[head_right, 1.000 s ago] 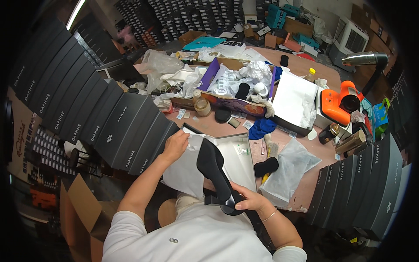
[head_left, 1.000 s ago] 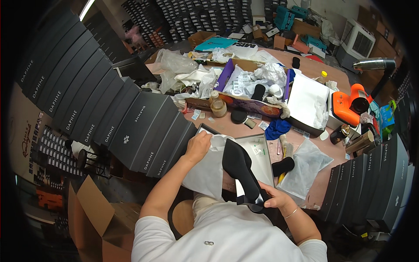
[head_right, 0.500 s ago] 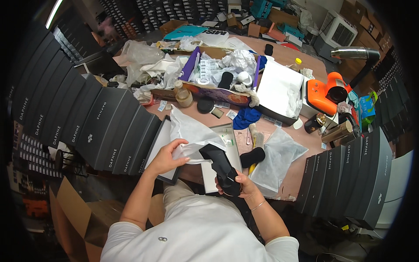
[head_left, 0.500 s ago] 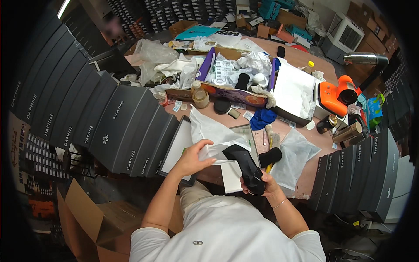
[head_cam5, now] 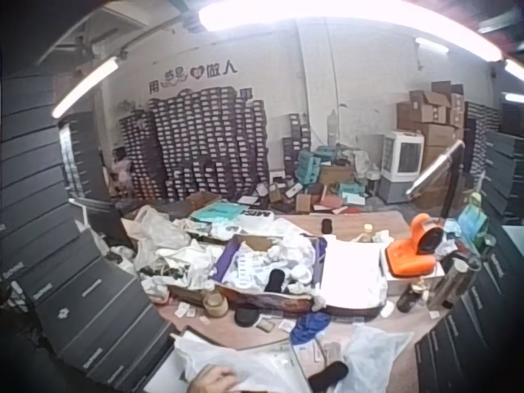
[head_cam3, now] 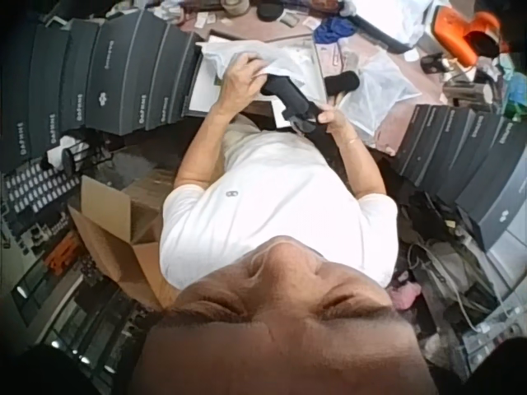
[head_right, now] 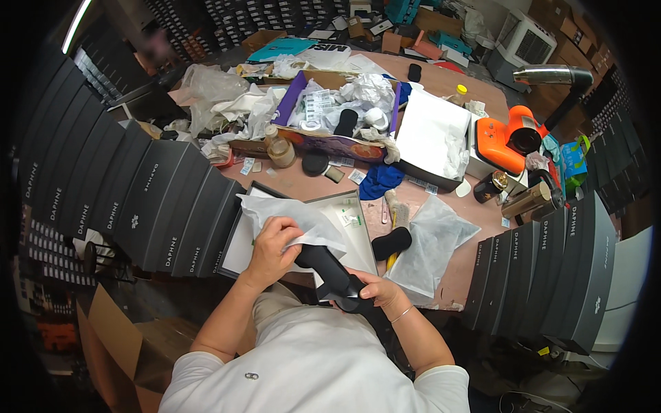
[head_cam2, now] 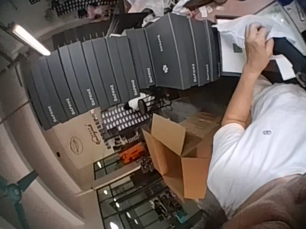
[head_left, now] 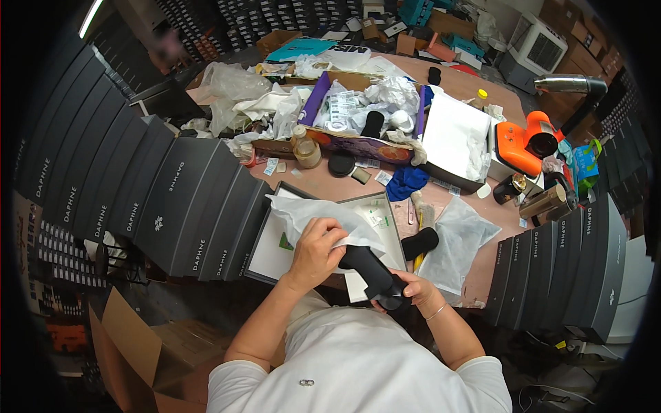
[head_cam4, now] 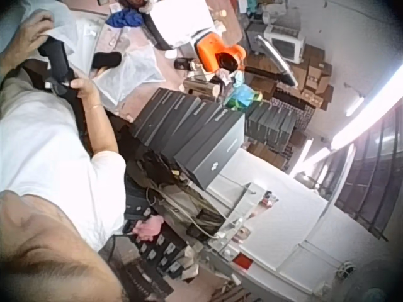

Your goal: Inspect, clean briefly with a brush, and pack black high-heeled shoes into designated shoe boxes with wrapping paper.

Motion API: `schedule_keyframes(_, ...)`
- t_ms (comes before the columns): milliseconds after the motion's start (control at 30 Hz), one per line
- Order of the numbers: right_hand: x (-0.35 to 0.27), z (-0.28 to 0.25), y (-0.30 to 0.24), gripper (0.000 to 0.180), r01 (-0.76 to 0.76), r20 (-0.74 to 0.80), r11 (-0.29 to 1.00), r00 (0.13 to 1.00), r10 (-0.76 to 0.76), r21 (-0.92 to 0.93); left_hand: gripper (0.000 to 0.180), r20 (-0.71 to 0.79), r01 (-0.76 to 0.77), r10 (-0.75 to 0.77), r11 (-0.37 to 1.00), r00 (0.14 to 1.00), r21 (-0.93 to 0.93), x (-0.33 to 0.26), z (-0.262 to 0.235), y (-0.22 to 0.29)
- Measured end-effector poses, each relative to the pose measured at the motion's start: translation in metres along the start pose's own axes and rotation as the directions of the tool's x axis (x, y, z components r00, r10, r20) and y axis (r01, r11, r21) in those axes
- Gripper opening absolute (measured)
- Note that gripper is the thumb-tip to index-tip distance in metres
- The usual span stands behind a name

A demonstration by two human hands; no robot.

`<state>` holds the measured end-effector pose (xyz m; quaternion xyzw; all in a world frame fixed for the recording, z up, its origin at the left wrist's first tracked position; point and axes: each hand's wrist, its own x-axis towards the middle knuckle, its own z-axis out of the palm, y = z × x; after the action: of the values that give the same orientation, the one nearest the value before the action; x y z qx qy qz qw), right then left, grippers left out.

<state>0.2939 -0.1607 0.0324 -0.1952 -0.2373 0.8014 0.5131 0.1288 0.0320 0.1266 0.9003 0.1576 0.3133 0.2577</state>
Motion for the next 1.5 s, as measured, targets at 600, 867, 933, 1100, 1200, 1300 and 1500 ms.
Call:
schedule_keyframes(600,0.046,-0.055,-0.070,0.033,-0.047,-0.532,0.806,0.773,-0.345,-0.590,0.041,0.961,0.953,0.277,0.291,0.003,-0.087,-0.061,0.020,-0.080)
schedule_keyframes(867,0.117,-0.157,-0.237,0.022,-0.465,-0.367,0.170,0.377,-0.850,-0.869,0.036,0.875,0.840,-0.197,-0.250,0.442,-0.481,-0.034,0.005,-0.124)
schedule_keyframes(933,0.149,-0.191,-0.261,0.027,-0.648,-0.368,-0.007,0.441,-0.819,-0.762,0.036,0.820,0.727,-0.322,-0.382,0.474,-0.571,-0.029,0.015,-0.128)
schedule_keyframes(1100,0.213,-0.258,-0.268,0.046,-0.928,-0.634,-0.161,0.349,-0.690,-0.335,0.038,0.769,0.552,-0.439,-0.535,0.465,-0.639,-0.037,0.015,-0.130)
schedule_keyframes(1200,0.216,-0.286,-0.259,0.035,-0.944,-0.613,-0.133,0.299,-0.732,-0.301,0.038,0.778,0.579,-0.457,-0.522,0.430,-0.626,-0.051,0.013,-0.138)
schedule_keyframes(1300,0.196,-0.294,-0.259,0.022,-0.898,-0.533,-0.123,0.356,-0.768,-0.422,0.038,0.795,0.595,-0.452,-0.529,0.405,-0.604,-0.064,0.014,-0.141)
schedule_keyframes(1500,0.198,-0.172,-0.241,0.014,-0.277,-0.568,0.517,0.591,-0.574,-0.810,0.042,0.717,0.488,-0.552,-0.527,0.426,-0.696,-0.040,0.009,-0.137)
